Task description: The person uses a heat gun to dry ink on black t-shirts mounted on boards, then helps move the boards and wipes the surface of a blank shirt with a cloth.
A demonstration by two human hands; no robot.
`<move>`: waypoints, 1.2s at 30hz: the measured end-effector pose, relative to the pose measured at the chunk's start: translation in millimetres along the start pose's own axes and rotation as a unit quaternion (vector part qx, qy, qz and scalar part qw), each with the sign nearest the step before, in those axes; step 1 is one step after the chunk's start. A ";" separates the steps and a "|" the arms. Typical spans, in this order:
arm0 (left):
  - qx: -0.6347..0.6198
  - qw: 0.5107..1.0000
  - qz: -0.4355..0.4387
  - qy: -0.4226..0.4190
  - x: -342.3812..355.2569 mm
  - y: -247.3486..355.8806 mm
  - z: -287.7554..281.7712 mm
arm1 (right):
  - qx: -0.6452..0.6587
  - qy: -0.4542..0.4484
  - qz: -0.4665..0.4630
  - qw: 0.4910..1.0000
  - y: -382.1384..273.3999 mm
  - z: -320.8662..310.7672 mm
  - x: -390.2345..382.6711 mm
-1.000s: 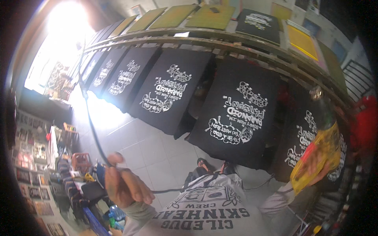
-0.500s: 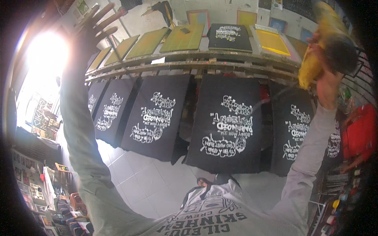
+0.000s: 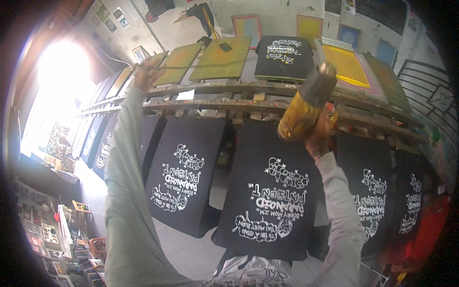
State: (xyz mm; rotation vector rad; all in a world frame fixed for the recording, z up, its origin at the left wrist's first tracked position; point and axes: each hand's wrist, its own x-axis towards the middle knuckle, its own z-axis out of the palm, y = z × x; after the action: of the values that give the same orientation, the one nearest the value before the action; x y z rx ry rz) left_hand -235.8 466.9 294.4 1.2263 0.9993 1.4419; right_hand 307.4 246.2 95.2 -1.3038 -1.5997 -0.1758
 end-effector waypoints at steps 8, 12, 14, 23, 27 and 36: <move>-0.042 0.990 -0.089 0.096 40.3 -199.2 -31.9 | -0.021 -0.080 0.089 0.993 67.9 87.6 -102.0; -0.166 0.970 -0.121 0.128 48.7 -238.5 -48.7 | -0.059 -0.079 0.062 0.993 76.4 102.1 -110.7; -0.302 0.941 -0.109 0.101 66.0 -234.0 -43.4 | -0.046 -0.096 0.061 0.992 83.0 104.5 -112.6; -0.561 0.813 -0.076 -0.137 136.1 -179.3 -3.4 | -0.084 -0.095 0.017 0.992 96.8 112.1 -118.7; -0.464 0.880 -0.099 -0.007 137.8 -227.7 -79.7 | -0.049 -0.186 0.097 0.977 105.7 141.0 -142.8; -0.300 0.908 -0.148 0.253 44.9 -345.0 -123.1 | -0.131 -0.182 0.074 0.972 104.5 139.6 -152.5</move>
State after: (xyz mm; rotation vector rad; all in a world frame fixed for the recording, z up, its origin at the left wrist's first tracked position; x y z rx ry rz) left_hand -305.2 580.9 -49.7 0.2398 0.9172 1.6793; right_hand 290.6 280.5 -133.3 -1.7325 -1.8196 -0.0570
